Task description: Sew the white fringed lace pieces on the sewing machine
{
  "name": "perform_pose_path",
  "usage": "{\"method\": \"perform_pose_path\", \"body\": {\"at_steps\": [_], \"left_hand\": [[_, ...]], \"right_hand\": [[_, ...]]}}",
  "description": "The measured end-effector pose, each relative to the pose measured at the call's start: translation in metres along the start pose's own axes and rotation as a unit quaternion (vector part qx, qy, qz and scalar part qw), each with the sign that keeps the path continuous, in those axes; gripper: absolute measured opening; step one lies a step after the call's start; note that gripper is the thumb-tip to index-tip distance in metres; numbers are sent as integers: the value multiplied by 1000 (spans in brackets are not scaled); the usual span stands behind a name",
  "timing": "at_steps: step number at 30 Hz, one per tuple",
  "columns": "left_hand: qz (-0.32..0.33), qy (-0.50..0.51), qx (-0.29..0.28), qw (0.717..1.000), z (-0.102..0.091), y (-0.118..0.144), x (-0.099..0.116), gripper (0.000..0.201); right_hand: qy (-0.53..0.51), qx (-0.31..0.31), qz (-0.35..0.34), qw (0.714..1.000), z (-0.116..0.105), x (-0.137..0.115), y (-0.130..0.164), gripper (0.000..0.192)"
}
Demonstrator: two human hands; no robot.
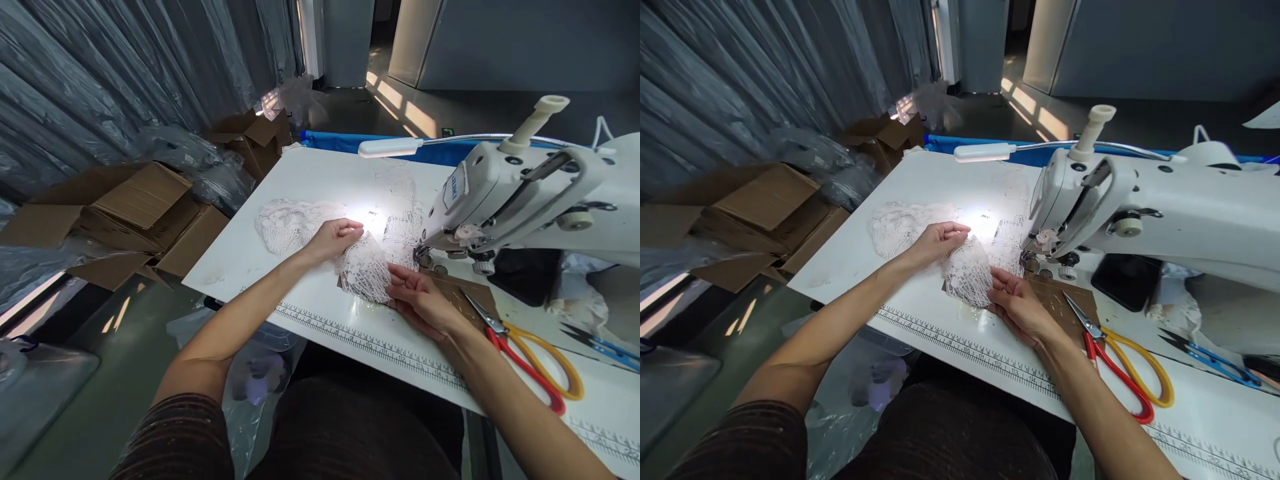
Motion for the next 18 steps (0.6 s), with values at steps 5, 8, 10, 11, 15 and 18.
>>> {"method": "perform_pose_path", "body": {"at_steps": [5,8,10,11,15,18], "left_hand": [[-3,-9,-14,1000,-2,1,3,34],[-2,-17,-32,999,-2,2,4,34],[6,-9,-41,999,-2,2,4,35],[9,-4,-42,999,-2,3,4,35],[17,9,-27,999,-3,3,7,36],[25,13,-7,1000,-4,2,9,35]], "right_hand": [[12,-3,-19,1000,0,2,0,45],[8,-5,-14,1000,0,2,0,50],[1,-3,-7,1000,0,2,-1,52],[-2,-4,-7,1000,0,2,-1,53],[16,-21,-13,1000,-1,3,0,50],[30,-30,-17,999,-1,4,0,46]]}}
Point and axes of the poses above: each hand's wrist, its own y-axis away from the middle knuckle, its own z-axis out of the palm, x = y × z, the point moved 1 cm from there along -y, towards the middle knuckle, and after that the axes turned 12 degrees about z, right-handed, at the moved point
